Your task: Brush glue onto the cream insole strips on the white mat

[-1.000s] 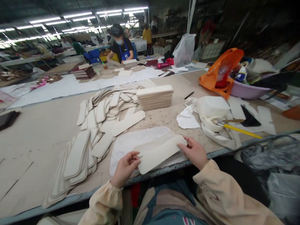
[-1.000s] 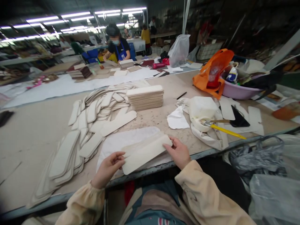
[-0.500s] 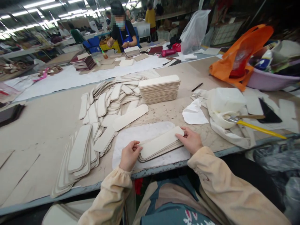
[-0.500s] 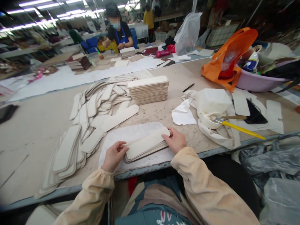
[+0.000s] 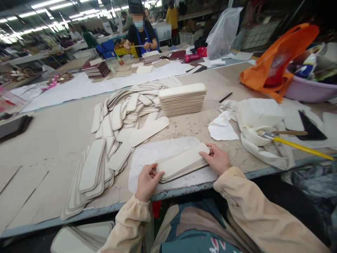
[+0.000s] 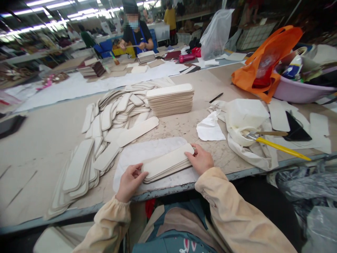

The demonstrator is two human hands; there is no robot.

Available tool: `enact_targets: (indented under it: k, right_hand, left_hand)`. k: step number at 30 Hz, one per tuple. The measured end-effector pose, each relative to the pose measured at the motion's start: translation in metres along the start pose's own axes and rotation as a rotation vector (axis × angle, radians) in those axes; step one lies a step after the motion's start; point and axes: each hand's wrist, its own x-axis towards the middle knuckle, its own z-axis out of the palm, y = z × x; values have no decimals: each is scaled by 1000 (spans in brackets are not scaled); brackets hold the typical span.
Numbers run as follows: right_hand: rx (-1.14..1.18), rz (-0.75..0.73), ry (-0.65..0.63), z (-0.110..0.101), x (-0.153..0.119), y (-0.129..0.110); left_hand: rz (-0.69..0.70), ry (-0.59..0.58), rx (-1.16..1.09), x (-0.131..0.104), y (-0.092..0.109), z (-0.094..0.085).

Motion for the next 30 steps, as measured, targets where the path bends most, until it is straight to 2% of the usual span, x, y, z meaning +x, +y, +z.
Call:
enact_targets:
  k: [5,15,18,21,24,27,30]
  right_hand:
    - [-23,-10,-8,0,0,0]
    - [-14,-13,-15,2,1,3]
    - [-76,-74,18,-2,-4,-1]
    - [-209,-273,120,-6,-17,-12]
    - [-292,-426,113,-1,-37,-31]
    - [-302,-448,102,7,-53,-52]
    - [-258,-412,148,5,-61,-68]
  left_hand:
    - [-10,26,14,-5,-4,4]
    - [-98,36,-18,-2,1,3]
    - [-147,20,-46,-3,3,2]
    - [-199,-5,-66,-2,4,0]
    - [-251,-33,-50,1,6,-1]
    - [-289,-37,-25,3,12,-2]
    - [-315,-40,-36,4,17,-3]
